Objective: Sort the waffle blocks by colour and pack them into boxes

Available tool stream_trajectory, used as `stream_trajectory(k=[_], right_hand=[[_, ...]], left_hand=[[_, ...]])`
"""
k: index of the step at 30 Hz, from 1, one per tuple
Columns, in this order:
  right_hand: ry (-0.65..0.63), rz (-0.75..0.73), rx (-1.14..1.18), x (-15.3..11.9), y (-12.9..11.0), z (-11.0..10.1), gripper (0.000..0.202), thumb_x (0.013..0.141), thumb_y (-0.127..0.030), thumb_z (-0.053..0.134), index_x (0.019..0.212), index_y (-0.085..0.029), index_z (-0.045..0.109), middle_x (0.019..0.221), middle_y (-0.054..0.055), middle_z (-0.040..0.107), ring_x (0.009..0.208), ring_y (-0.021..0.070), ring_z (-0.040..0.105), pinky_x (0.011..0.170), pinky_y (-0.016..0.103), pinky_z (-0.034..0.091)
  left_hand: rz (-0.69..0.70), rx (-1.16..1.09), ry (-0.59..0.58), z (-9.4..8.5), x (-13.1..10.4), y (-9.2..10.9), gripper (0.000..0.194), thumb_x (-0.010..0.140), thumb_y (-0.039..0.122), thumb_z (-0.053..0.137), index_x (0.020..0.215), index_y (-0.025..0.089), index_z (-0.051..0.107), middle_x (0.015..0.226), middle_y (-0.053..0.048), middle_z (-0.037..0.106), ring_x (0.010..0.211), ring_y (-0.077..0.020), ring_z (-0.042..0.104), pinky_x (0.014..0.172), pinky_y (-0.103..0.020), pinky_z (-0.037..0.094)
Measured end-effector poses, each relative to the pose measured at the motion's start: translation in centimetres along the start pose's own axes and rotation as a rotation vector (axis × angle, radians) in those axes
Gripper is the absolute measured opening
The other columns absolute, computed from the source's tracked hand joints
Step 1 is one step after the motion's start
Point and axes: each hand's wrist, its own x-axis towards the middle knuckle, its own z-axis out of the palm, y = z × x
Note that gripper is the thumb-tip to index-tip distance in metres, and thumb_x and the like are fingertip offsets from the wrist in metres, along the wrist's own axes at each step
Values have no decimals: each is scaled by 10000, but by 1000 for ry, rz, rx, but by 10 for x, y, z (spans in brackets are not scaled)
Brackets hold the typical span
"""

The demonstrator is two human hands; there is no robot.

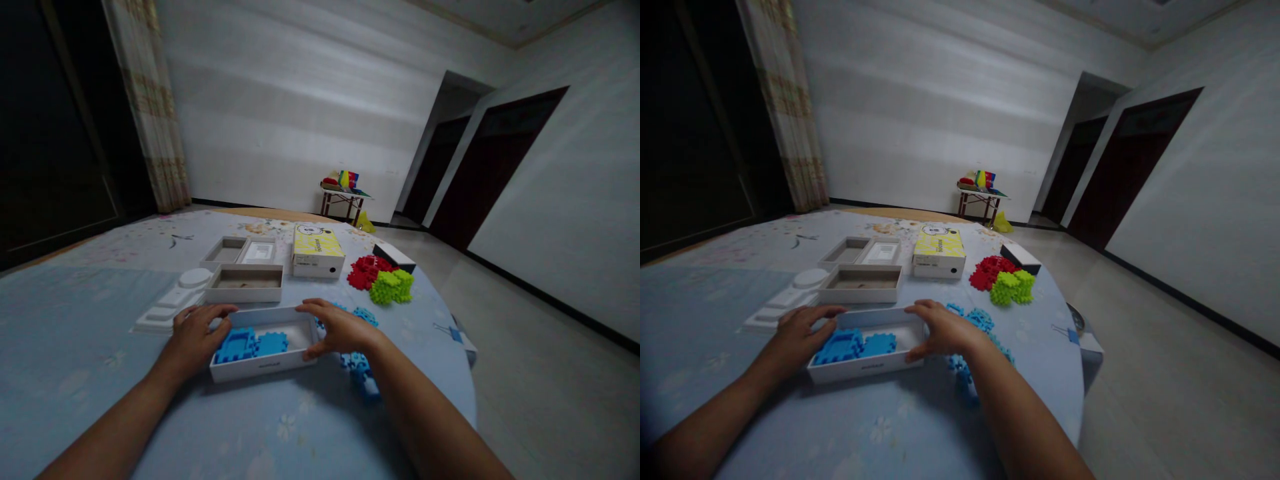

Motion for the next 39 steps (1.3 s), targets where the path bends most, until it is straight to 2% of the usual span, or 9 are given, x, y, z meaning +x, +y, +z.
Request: stream_trajectory(k=[6,9,12,19,21,24,27,30,39], right_hand=[[179,-25,38,-1,14,-8,753,649,-463,720,1305,-229,432,1349,107,426,1200,234,444,975,366,398],[274,51,30,-16,25,-20,652,714,-493,654,1268,-201,473,1246,107,527,1109,218,518,936,365,425],[287,109,-40,-36,34,-27,605,748,-496,616,1246,-174,498,1230,121,541,1116,218,510,968,373,390],[115,199,-238,-89,35,-8,958,583,-647,670,1381,-246,323,1484,116,196,1363,327,84,1076,542,71],[55,257,-266,-99,35,2,1025,565,-666,664,1410,-262,248,1503,112,114,1364,348,4,1054,587,-5],[7,378,-278,-106,37,15,1127,525,-729,631,1432,-260,156,1508,118,14,1352,381,-66,1016,640,-37],[36,425,-274,-103,41,23,1146,520,-782,575,1436,-256,131,1508,117,-22,1352,384,-58,1015,647,6],[106,401,-295,-91,46,26,1103,545,-790,547,1430,-242,182,1507,129,37,1359,371,15,1034,613,65],[318,307,-262,-17,71,27,940,616,-731,564,1368,-209,347,1460,154,240,1314,340,241,1032,526,206]], left_hand=[[-6,86,-39,-5,4,-5,390,798,414,384,1014,207,633,1007,-67,696,1004,-273,588,954,-496,317],[-1,85,-28,-3,5,-7,370,795,404,398,1009,215,634,998,-51,703,985,-257,597,947,-479,330],[-8,77,-21,2,6,-12,361,787,407,408,1000,228,639,974,-43,712,936,-251,611,923,-468,347],[14,98,-11,7,9,-22,378,781,423,407,1011,232,638,972,-36,715,884,-252,618,897,-462,356],[9,109,-12,7,10,-22,376,779,423,402,1005,240,641,957,-26,719,889,-254,619,888,-454,363],[-19,114,-26,7,12,-23,417,778,427,362,1011,232,646,961,-40,715,923,-261,613,885,-436,366],[-37,94,-41,9,13,-25,454,769,434,342,1019,215,651,970,-61,709,940,-262,613,896,-421,360],[-49,74,-39,10,13,-26,460,759,447,345,1012,221,655,964,-61,709,940,-262,614,882,-410,372],[-66,38,-40,7,12,-22,494,728,472,345,1002,214,664,956,-65,711,819,-244,637,857,-406,394]])
